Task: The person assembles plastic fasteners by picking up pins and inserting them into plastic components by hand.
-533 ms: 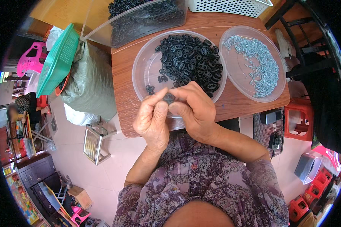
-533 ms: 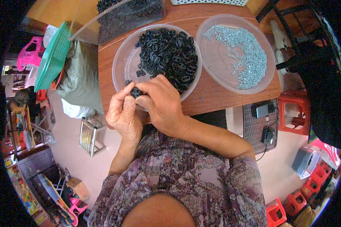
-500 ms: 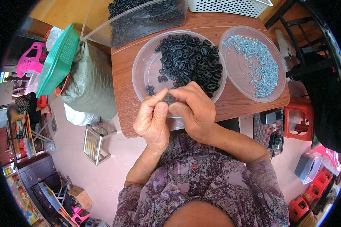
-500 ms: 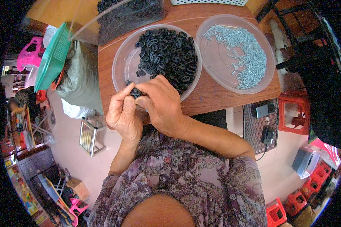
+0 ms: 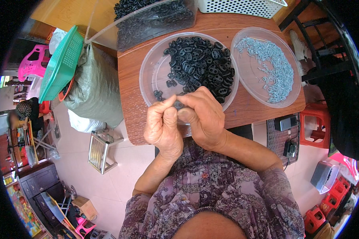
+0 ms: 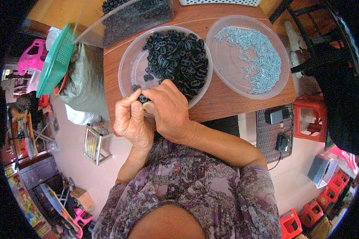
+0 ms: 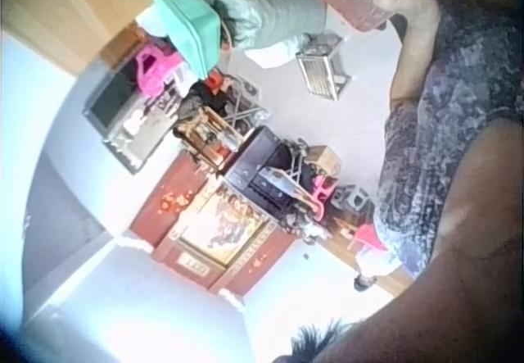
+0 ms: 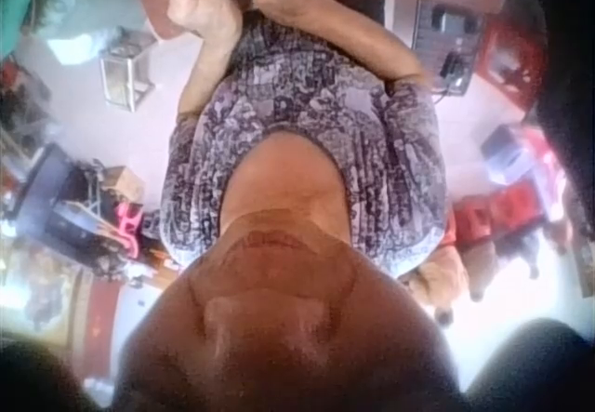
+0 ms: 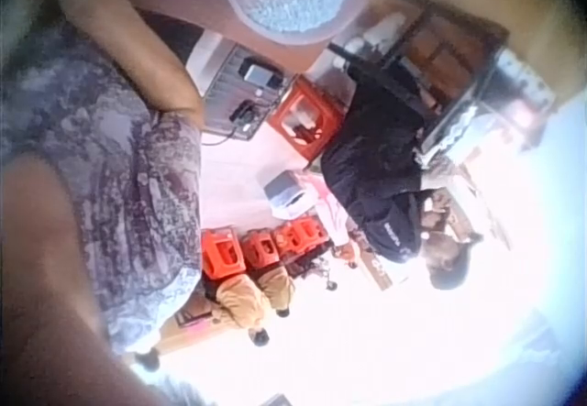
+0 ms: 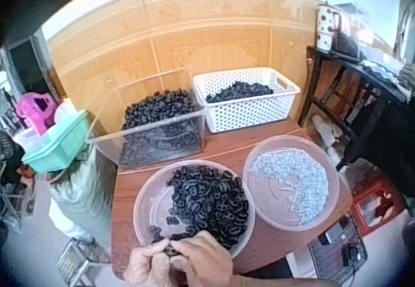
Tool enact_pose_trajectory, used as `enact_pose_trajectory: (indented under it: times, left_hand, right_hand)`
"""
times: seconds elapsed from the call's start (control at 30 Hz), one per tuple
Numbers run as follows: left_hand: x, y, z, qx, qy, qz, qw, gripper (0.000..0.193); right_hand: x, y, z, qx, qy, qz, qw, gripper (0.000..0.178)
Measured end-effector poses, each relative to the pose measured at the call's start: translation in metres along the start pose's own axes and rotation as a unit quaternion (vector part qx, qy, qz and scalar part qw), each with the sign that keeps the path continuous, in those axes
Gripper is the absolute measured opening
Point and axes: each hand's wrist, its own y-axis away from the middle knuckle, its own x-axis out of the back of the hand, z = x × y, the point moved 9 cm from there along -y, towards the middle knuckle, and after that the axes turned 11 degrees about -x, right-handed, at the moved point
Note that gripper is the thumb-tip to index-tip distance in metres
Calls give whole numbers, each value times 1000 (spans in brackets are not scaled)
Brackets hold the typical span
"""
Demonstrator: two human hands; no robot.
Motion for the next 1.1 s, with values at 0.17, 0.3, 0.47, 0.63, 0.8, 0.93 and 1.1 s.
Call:
enact_pose_trajectory:
  times: [0.17,0.3,0.47,0.63,0.8,0.93,1.1]
  left_hand:
    - [-8,-3,8,54,135,23,989,20]
    - [0,-11,6,100,89,59,989,21]
    - [0,-12,7,101,89,36,990,23]
    - [-1,-7,7,79,126,37,988,25]
    - [-2,-1,6,59,125,34,990,23]
    - [0,0,8,34,88,30,995,22]
    - [-2,4,3,65,109,67,990,19]
  right_hand:
    - [-1,-7,-14,54,11,0,998,28]
    - [0,-12,-19,46,2,-13,999,27]
    - [5,-14,-21,48,1,-11,999,24]
    - [4,-10,-23,45,-8,-4,999,22]
    - [1,-6,-22,67,15,10,998,18]
    - [-3,-4,-21,71,40,5,997,13]
    - [-7,-3,-16,60,41,15,997,15]
